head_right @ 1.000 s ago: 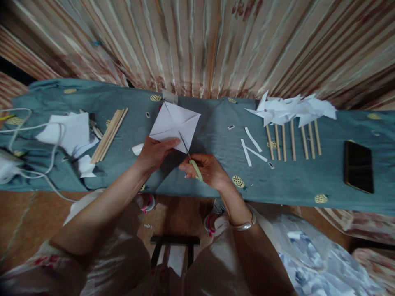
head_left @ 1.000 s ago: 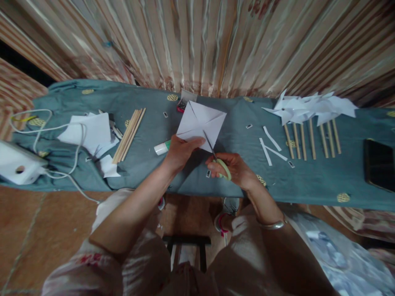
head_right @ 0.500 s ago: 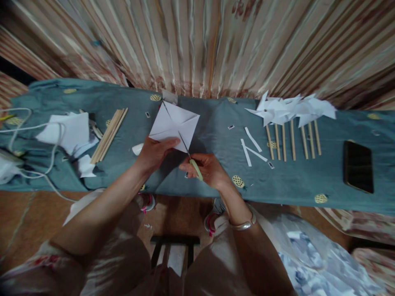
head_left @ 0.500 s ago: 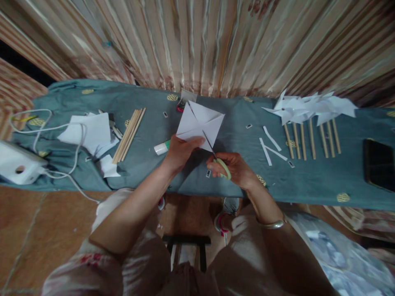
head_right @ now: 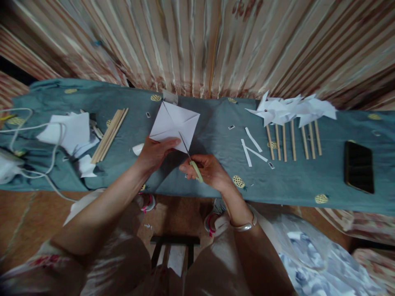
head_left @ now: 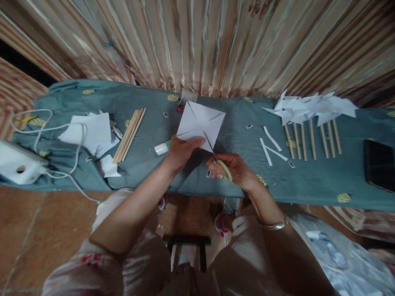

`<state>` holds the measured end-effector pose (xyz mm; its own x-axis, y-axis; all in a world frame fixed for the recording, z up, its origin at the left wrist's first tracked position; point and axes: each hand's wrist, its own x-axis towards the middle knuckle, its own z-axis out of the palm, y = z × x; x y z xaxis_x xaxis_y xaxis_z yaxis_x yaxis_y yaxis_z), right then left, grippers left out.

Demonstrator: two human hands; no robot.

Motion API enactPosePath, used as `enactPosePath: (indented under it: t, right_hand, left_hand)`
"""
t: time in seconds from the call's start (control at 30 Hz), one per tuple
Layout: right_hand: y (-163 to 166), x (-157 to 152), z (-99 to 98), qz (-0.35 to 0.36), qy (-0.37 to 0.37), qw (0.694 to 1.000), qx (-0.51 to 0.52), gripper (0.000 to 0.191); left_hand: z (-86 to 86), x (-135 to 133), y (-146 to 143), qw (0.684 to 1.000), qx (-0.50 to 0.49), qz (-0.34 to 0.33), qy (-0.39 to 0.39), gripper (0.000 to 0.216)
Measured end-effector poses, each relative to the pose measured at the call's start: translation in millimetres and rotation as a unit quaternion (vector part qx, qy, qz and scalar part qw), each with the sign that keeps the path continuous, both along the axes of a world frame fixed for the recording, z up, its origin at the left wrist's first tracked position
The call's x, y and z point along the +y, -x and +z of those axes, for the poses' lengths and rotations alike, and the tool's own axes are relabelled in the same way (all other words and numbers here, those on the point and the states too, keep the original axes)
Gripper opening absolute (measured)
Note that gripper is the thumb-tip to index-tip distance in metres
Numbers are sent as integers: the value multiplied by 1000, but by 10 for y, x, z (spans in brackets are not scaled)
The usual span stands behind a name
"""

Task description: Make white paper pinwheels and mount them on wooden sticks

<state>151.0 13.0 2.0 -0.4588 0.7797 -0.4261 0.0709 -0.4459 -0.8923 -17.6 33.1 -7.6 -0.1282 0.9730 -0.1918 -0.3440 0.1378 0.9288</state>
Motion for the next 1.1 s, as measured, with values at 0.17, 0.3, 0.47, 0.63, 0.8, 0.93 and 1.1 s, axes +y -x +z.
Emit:
enactPosePath:
  t: [0.17, 0.3, 0.47, 0.63, 0.8, 0.93, 1.1]
  right_hand:
    - [-115, -24, 66, 18, 17, 999, -40, 46]
    - [-301, -49, 103, 29, 8, 995, -96, 50]
    - [-578, -71, 34, 13, -35, 981, -190, 52]
    - [-716, -65, 24, -41, -199, 890, -408, 39]
    - [-687, -58, 77, -59, -248, 820, -513, 42]
    - [-692, -55, 27, -71, -276, 792, -539, 45]
    - [-722, -64, -47, -66, -331, 741, -581, 48]
  left_hand:
    - [39, 20, 17, 1000, -1, -2, 8, 24]
    - [58, 33, 31, 1000, -16, -1, 12, 29]
    - [17, 19, 20, 999, -26, 1, 19, 31]
    - [-62, -38, -38, 999, -3, -30, 18, 27]
    - [-163, -131, -134, 995, 9, -92, 27, 28]
    - [-229, -171, -159, 989, 51, -132, 31, 29]
    - [-267, -187, -113, 979, 133, -154, 19, 25]
